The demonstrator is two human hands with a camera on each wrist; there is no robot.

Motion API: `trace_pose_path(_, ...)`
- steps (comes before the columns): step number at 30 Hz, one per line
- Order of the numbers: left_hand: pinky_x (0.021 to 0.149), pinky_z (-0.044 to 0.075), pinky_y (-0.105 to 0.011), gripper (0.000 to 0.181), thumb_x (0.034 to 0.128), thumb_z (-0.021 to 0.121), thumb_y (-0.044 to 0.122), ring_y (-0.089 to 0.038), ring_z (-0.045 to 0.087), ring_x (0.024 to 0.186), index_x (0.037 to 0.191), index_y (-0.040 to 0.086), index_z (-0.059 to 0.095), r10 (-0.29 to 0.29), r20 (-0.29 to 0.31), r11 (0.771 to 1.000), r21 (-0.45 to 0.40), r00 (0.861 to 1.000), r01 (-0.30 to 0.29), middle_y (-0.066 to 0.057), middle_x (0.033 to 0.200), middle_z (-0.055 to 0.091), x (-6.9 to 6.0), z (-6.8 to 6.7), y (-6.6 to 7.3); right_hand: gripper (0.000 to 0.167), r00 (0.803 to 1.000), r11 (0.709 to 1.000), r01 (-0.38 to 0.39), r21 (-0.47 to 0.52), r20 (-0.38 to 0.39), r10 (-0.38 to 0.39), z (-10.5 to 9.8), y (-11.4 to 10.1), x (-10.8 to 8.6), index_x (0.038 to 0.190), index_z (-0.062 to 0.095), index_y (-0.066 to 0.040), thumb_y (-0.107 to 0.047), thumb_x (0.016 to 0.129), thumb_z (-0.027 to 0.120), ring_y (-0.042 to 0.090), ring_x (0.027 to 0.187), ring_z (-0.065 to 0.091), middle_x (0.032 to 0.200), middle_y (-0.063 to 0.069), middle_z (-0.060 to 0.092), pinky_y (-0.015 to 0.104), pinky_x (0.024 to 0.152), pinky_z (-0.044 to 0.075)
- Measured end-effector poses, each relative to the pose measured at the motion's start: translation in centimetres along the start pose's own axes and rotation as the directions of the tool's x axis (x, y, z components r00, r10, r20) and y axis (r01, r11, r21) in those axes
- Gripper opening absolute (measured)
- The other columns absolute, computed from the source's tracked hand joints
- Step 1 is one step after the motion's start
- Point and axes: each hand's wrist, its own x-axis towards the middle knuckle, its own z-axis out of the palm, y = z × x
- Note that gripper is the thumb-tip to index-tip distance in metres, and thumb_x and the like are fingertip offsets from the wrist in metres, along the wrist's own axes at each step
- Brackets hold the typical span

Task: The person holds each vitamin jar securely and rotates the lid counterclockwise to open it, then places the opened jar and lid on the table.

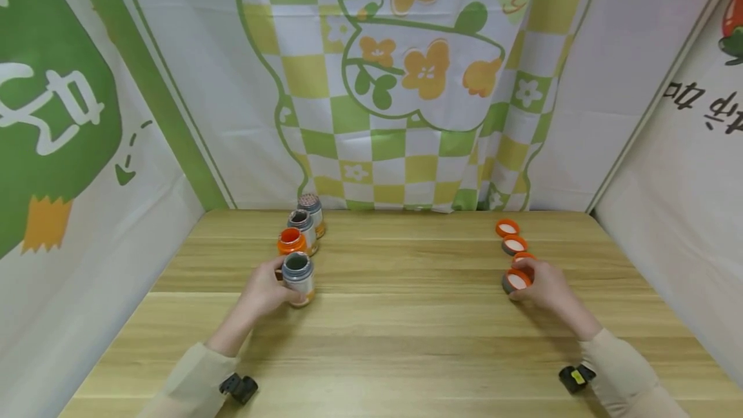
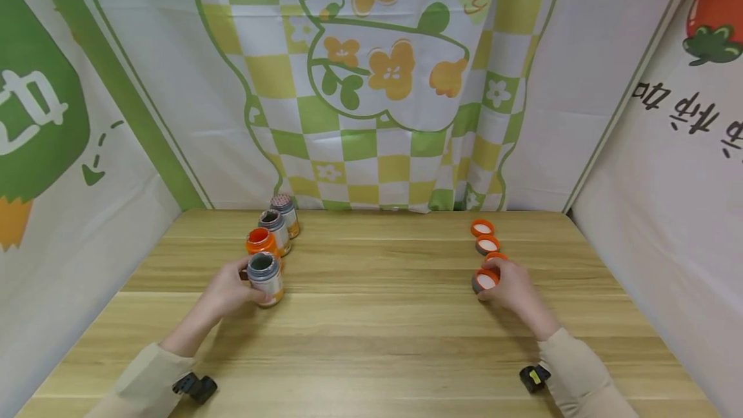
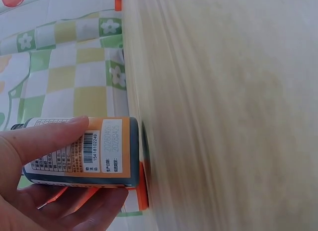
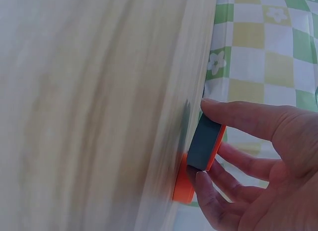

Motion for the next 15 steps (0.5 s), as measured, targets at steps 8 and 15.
trace_pose_path(8,0.084,0.049,-0.047,0.078,0.0572,0.085,0.007,-0.035,0.062,0.100,0.128,-0.001,0.054,-0.025,0.009,1.000,0.018,1.000,0.025,-0.022,0.110,0.066,-0.15,-0.34,-0.27,0.060,1.000,1.000,-0.007,0.012,-0.001,0.007,-0.50,0.71,-0.25,0.111,0.062,0.006,-0.017,0.060,0.086,0.038,0.091,0.060,0.101,0.024,0.066,0.049,0.077,0.046)
trace_pose_path(15,0.082,0.050,-0.045,0.079,0.0565,0.085,0.007,-0.032,0.063,0.097,0.128,-0.003,0.053,-0.028,0.005,0.999,0.034,1.000,0.028,-0.022,0.109,0.066,-0.20,-0.62,-0.49,0.061,0.997,0.997,-0.065,0.040,0.039,0.063,-1.02,1.07,-0.53,0.113,0.060,0.006,-0.018,0.063,0.085,0.041,0.095,0.061,0.107,0.029,0.063,0.047,0.076,0.049)
